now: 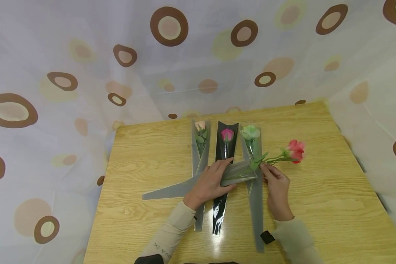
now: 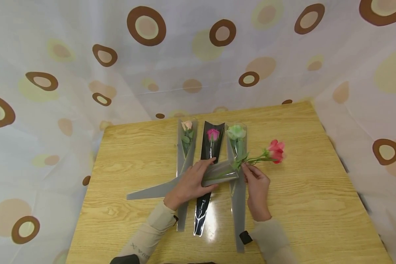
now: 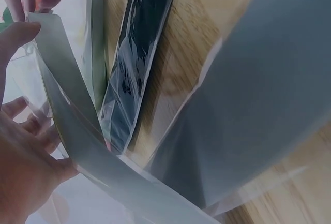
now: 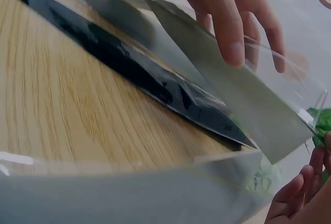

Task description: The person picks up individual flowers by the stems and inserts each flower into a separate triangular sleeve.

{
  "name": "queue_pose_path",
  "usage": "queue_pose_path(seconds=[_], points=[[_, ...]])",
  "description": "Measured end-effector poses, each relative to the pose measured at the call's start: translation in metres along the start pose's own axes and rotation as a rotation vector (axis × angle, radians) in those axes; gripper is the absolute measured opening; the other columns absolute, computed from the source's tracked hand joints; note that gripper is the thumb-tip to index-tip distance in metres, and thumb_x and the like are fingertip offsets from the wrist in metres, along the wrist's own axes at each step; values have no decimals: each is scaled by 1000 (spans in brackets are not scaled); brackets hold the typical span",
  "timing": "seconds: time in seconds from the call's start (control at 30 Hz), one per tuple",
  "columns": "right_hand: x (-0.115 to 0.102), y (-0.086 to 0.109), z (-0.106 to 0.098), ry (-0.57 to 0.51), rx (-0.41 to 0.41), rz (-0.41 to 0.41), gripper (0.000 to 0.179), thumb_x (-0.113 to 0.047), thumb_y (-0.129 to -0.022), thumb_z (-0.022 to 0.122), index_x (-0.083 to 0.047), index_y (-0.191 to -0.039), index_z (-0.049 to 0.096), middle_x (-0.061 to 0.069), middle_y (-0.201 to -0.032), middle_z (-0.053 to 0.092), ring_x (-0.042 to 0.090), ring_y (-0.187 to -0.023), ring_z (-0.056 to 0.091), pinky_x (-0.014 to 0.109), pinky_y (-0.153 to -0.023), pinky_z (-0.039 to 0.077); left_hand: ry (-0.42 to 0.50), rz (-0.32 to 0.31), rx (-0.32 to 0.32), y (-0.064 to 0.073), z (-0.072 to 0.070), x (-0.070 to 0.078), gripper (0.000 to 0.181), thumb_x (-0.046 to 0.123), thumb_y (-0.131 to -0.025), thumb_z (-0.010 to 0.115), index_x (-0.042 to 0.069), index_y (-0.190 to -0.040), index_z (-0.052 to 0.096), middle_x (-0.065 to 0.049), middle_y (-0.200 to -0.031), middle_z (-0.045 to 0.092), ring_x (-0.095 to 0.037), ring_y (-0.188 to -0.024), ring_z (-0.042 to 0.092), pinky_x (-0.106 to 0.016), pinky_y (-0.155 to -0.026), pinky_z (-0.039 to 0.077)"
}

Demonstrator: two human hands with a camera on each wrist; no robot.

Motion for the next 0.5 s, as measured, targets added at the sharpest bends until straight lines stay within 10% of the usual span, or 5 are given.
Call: queue_pose_path(seconds=[0.5], points=[[0,2,-1,28,12,3,9,-19,-99,76,-17,-93,83,-15,-89,76,8,-76,64,21,-69,52,-46,52,86,1,-3,4,92,50,-94,78,21,-166,29,-3,-148,54,-22,-133,59,-46,-100,53]])
Point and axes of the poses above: each hand's wrist, its own y-axis away from the middle knuckle, its own z-axis out of the palm, x = y × z, the point moved 6 cm from there along -y, towards the middle knuckle
